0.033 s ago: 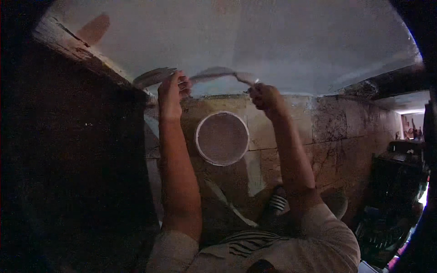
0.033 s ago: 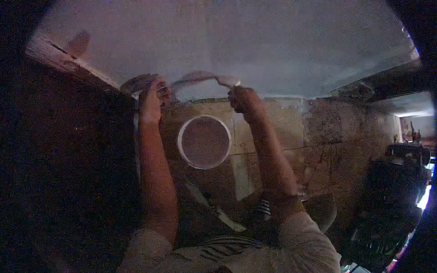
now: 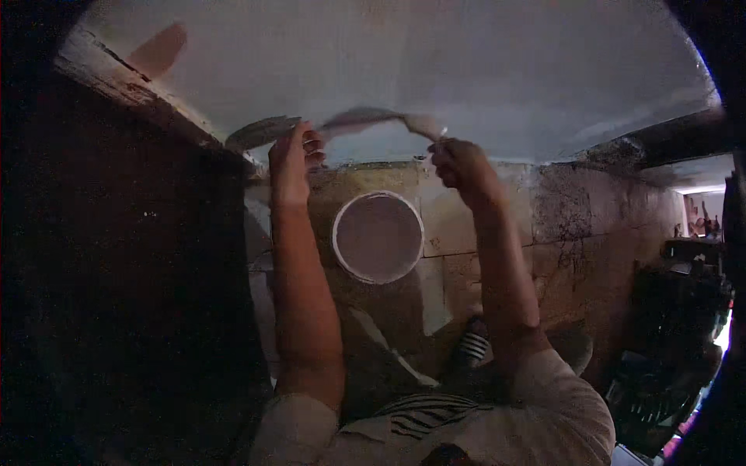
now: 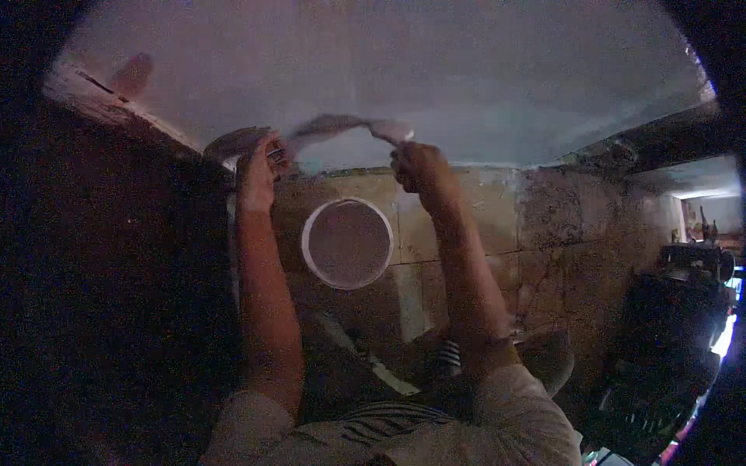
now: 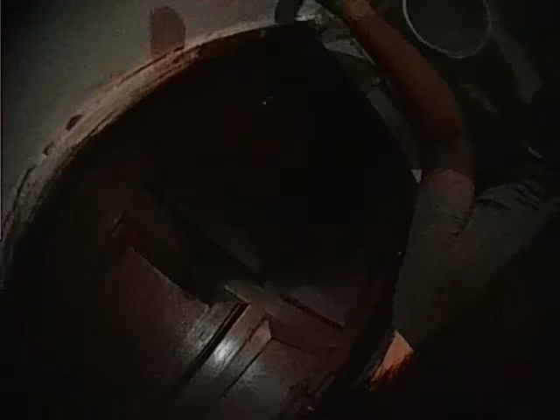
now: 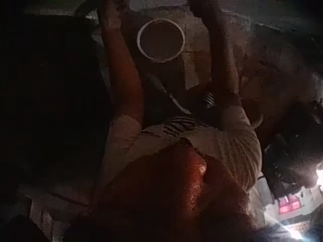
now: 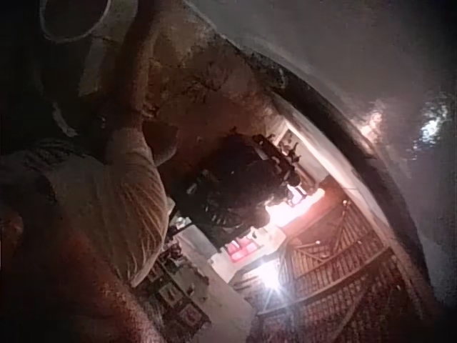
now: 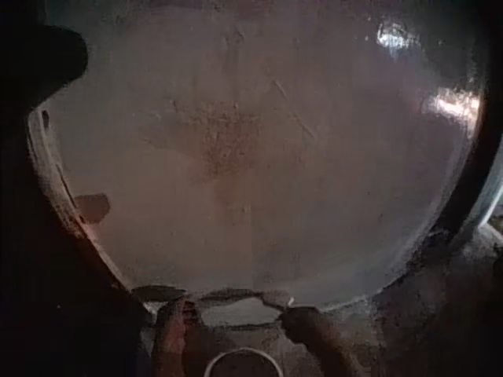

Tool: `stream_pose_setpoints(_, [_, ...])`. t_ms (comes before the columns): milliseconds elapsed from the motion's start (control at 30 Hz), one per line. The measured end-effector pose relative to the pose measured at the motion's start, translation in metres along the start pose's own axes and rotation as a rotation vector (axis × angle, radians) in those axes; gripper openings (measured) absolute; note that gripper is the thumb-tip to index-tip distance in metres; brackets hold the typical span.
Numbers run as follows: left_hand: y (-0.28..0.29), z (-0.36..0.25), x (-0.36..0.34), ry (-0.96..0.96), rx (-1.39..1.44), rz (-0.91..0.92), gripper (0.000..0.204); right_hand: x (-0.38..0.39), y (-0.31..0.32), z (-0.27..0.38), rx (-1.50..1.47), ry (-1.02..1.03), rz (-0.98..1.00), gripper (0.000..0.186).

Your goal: The person paints a wall by dipping a paintbrush into a bucket of paint and applying it to the wall.

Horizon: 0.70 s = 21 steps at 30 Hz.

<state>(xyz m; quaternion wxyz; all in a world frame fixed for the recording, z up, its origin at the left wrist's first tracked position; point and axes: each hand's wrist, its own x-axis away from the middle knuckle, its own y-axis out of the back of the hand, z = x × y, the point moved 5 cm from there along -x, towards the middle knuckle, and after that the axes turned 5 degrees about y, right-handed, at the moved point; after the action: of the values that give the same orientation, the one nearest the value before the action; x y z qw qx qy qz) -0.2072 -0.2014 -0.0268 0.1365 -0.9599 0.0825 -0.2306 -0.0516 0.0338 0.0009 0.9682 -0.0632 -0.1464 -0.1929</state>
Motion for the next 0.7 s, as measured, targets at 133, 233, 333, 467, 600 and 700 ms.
stream_pose_setpoints(133, [-0.024, 0.015, -0.016, 0.03, -0.023, 0.009, 0.023, 0.076, -0.003, 0.118, -0.064, 0.185, -0.173, 0.029])
stream_pose_setpoints(233, [-0.037, 0.019, -0.014, 0.056, -0.021, 0.037, 0.023, 0.091, 0.001, 0.131, -0.084, 0.267, -0.129, 0.03])
stream_pose_setpoints(333, [-0.029, 0.015, -0.012, 0.014, 0.017, 0.024, 0.022, 0.08, 0.014, 0.089, 0.069, 0.142, -0.062, 0.033])
stream_pose_setpoints(467, [-0.026, 0.015, -0.018, 0.063, -0.024, 0.032, 0.022, 0.018, 0.048, -0.044, 0.018, -0.021, 0.001, 0.036])
stream_pose_setpoints(600, [-0.037, 0.017, -0.014, 0.023, 0.015, 0.059, 0.024, -0.032, 0.072, -0.123, 0.049, -0.207, -0.094, 0.031])
stream_pose_setpoints(700, [-0.04, 0.017, -0.011, 0.04, 0.025, 0.063, 0.023, -0.038, 0.072, -0.114, -0.074, -0.154, -0.08, 0.029])
